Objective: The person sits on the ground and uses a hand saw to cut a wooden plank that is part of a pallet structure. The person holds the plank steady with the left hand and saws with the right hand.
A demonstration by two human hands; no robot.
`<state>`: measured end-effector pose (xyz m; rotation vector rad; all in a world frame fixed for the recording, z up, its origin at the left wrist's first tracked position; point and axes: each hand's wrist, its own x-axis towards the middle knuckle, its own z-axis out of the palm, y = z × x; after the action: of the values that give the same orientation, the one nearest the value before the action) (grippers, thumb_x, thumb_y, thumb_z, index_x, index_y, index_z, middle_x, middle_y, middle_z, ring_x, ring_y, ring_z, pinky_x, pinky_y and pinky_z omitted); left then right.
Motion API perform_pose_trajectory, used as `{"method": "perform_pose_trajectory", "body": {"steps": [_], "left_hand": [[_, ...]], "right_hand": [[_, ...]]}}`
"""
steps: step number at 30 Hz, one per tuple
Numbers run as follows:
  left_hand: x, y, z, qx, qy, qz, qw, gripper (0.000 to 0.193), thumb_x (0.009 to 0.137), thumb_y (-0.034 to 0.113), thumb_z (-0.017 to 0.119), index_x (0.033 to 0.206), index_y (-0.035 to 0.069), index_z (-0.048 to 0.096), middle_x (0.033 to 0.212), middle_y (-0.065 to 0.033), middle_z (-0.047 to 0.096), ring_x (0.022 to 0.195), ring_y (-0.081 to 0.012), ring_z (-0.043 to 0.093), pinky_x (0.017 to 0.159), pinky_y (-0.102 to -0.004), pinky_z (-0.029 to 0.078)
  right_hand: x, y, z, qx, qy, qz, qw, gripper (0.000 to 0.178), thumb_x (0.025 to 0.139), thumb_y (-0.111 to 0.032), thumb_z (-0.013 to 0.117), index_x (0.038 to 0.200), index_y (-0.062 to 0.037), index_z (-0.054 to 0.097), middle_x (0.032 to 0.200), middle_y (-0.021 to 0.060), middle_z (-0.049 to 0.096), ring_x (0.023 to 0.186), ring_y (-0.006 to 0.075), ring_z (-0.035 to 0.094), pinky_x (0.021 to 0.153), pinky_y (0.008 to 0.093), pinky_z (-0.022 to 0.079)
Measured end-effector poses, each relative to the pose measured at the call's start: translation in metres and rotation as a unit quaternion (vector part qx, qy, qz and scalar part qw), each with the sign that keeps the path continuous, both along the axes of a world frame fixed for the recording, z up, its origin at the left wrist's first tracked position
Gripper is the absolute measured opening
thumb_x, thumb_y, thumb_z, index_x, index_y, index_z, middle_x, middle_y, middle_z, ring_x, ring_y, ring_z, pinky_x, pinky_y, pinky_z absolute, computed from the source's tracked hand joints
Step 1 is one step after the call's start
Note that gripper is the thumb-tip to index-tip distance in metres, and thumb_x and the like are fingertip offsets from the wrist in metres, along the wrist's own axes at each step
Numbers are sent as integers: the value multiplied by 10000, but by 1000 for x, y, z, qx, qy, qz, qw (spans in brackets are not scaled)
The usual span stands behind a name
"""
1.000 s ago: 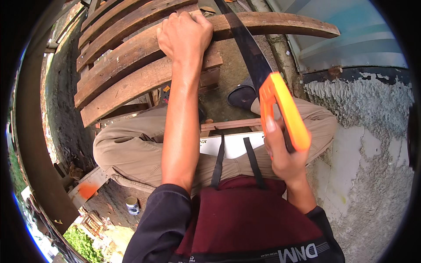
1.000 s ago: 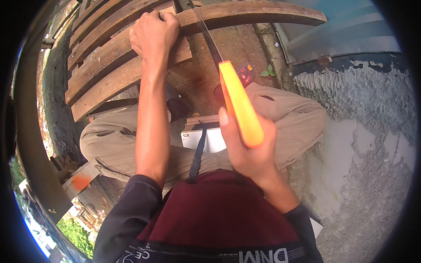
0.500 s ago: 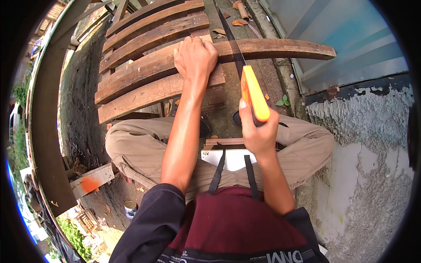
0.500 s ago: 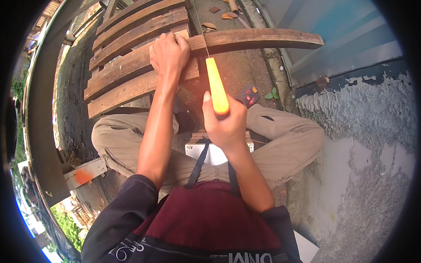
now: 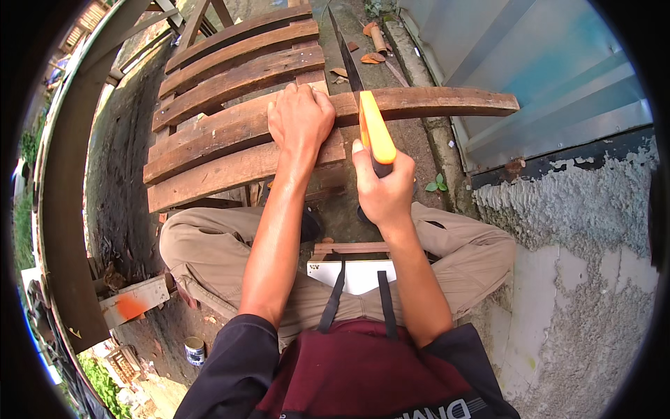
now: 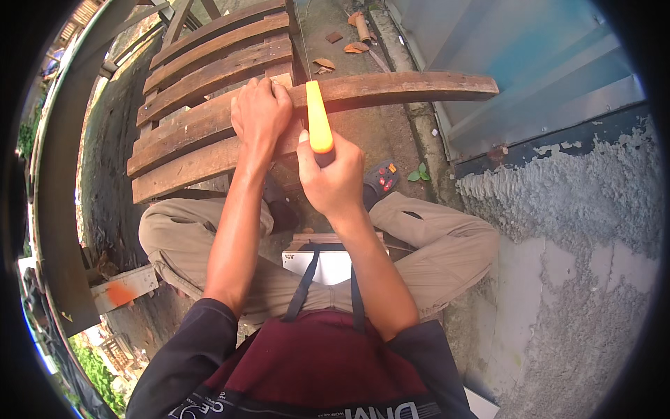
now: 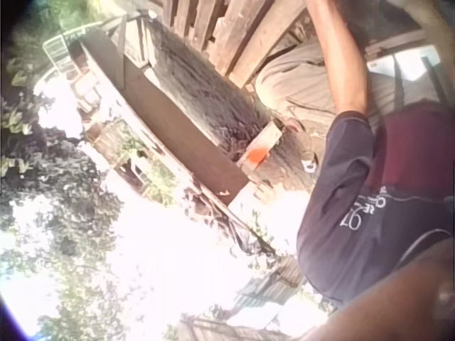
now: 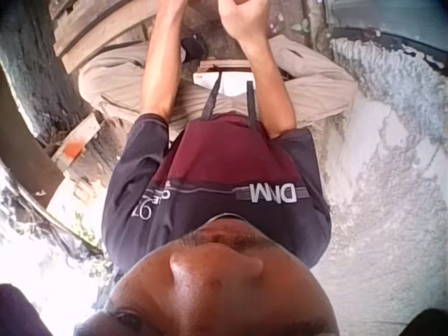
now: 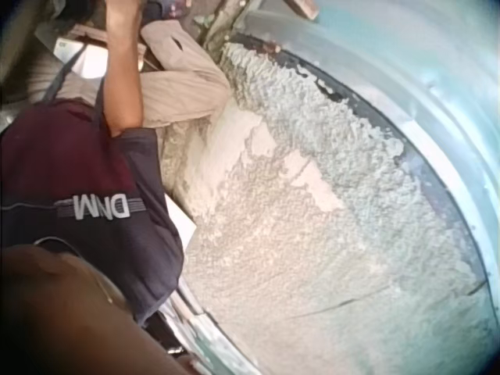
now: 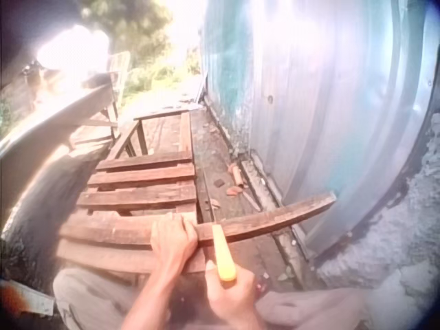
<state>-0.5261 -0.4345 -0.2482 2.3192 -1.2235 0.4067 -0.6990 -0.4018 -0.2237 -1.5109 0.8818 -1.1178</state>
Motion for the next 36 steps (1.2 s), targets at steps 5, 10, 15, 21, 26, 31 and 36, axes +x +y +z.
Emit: {"method": "perform_pose_trajectory", "body": {"steps": [5, 10, 15, 21, 26, 31, 36], "left_hand": [[1, 11, -2, 38, 31, 13, 999, 338, 946, 256, 510, 919, -5, 722, 975, -195, 680, 987, -371, 642, 895, -490, 456], [-6, 11, 0, -19, 21, 6, 1000, 307, 955, 240, 527, 902, 0, 711, 959, -186, 680, 967, -362, 638, 866, -479, 459], [-1, 2, -4, -9, -1, -3, 1000, 316, 959, 242, 521, 895, -2, 710, 948, -187, 683, 956, -368, 646, 860, -482, 468], [0, 3, -1, -11, 2, -9, 1000, 314, 954, 237, 521, 884, -3, 712, 940, -206, 686, 941, -396, 649, 859, -513, 469], [-5, 12, 2, 7, 13, 0, 1000, 287, 946, 232, 540, 895, 4, 707, 953, -190, 677, 967, -380, 642, 878, -507, 463], [-8, 6, 1, -2, 2, -4, 1000, 285, 952, 225, 532, 915, 5, 710, 963, -177, 677, 975, -368, 644, 885, -494, 470], [4, 4, 2, 29, 14, -20, 999, 269, 927, 225, 558, 888, 2, 704, 957, -184, 678, 966, -362, 649, 894, -506, 469]], "right_hand": [[-100, 98, -10, -79, 132, 60, 986, 104, 910, -36, 656, 852, 50, 658, 592, 88, 582, 449, 175, 582, 465, 332, 446], [-132, 136, 7, -83, 135, 46, 986, 101, 888, -28, 652, 869, 70, 668, 627, 118, 595, 476, 237, 593, 473, 347, 455], [-21, 17, 27, 99, 12, 51, 994, 243, 959, -110, 678, 770, 19, 598, 592, 28, 548, 561, 75, 462, 511, 317, 371], [-53, 44, 10, 55, 62, 47, 995, 239, 956, -103, 663, 765, 14, 582, 577, 42, 521, 537, 79, 459, 488, 326, 370], [-134, 127, 14, -27, 136, 66, 988, 92, 882, 2, 651, 802, 49, 648, 588, 78, 575, 473, 168, 573, 468, 329, 428], [-72, 48, 22, 90, 67, 48, 993, 211, 944, -106, 666, 781, 23, 634, 580, 75, 566, 511, 134, 537, 501, 329, 420], [-26, 8, 48, 84, 68, 66, 992, 286, 980, -185, 674, 789, 16, 607, 585, 64, 555, 560, 91, 476, 519, 329, 395]]}}
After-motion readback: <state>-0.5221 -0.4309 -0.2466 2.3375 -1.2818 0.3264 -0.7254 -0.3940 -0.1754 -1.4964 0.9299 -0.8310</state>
